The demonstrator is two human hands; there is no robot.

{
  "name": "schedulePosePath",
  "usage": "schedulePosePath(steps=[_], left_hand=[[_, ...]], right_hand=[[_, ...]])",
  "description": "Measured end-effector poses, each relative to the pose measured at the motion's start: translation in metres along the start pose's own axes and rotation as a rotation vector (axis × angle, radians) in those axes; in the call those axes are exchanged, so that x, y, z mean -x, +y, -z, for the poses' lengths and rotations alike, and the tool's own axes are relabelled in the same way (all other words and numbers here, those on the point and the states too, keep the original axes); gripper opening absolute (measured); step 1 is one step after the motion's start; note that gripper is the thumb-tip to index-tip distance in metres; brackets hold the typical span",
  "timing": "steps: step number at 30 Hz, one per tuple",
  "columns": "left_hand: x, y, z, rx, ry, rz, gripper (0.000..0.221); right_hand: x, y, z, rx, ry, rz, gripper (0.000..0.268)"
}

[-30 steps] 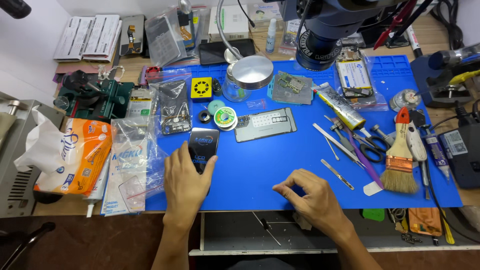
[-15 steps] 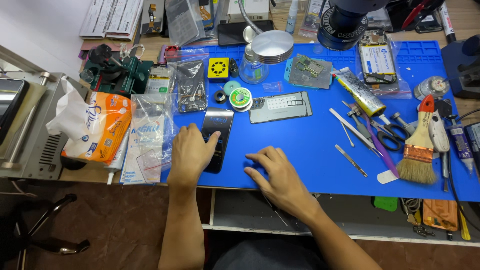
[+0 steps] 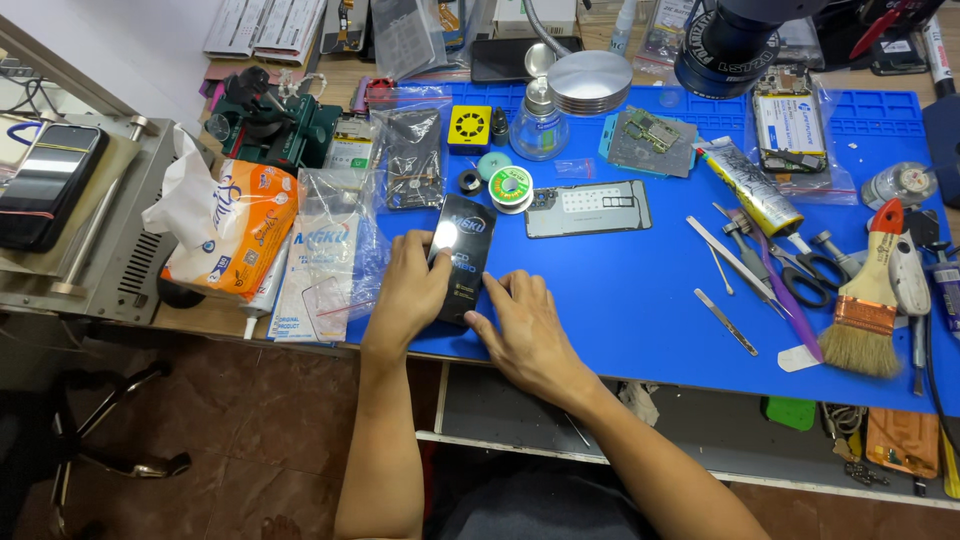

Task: The person cleans a smartphone screen with a tissue, applies adhesive from a tube to the device's edge, and then uses a plastic pry tool to separate the screen from the phone's body. The person then interacts with the phone's touchscreen before placing the device on the workbench.

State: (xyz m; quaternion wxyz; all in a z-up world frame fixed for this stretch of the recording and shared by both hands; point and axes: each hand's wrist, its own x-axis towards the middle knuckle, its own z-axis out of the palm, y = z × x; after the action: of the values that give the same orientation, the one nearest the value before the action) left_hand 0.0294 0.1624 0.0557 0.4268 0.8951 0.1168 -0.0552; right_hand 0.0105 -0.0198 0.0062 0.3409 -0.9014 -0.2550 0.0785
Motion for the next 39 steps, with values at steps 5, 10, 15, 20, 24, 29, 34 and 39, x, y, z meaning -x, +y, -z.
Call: schedulePosePath(steps=[5,10,15,20,24,29,34,39], left_hand=[[0.008,-0.014,-0.014,0.286,0.023,-0.016,0.04],[0.008,-0.032,-0.05,0.788,0.165,-0.198,0.027],[0.032,0.017,-0.072,1.295,0.091,-0.304,0.038],[0.025,0.027,-0.094,1.323,-0.104,-0.379,0.033],[0.035,0.053,-0.096,1.384,-0.328,-0.436,0.049],[0.041,0.071,-0.101,1.471,-0.565,-0.402,0.067],[0.04,0.074,-0.114,1.512,-0.605,-0.399,0.069],[0.037,0.068,-0.13,1.492,-0.638,-0.421,0.069]], right_hand=[[0.004,-0.001,0.007,-0.13,-0.008,-0.027,0.062],[0.012,0.005,0.019,-0.668,0.241,0.005,0.054],[0.028,0.014,0.041,-0.697,0.483,0.072,0.036],[0.046,0.019,0.063,-0.551,0.592,0.073,0.036],[0.055,0.026,0.076,-0.393,0.661,0.12,0.035],[0.064,0.045,0.082,-0.272,0.694,0.146,0.037],[0.07,0.056,0.085,-0.26,0.708,0.161,0.034],[0.071,0.066,0.08,-0.298,0.776,0.165,0.033]])
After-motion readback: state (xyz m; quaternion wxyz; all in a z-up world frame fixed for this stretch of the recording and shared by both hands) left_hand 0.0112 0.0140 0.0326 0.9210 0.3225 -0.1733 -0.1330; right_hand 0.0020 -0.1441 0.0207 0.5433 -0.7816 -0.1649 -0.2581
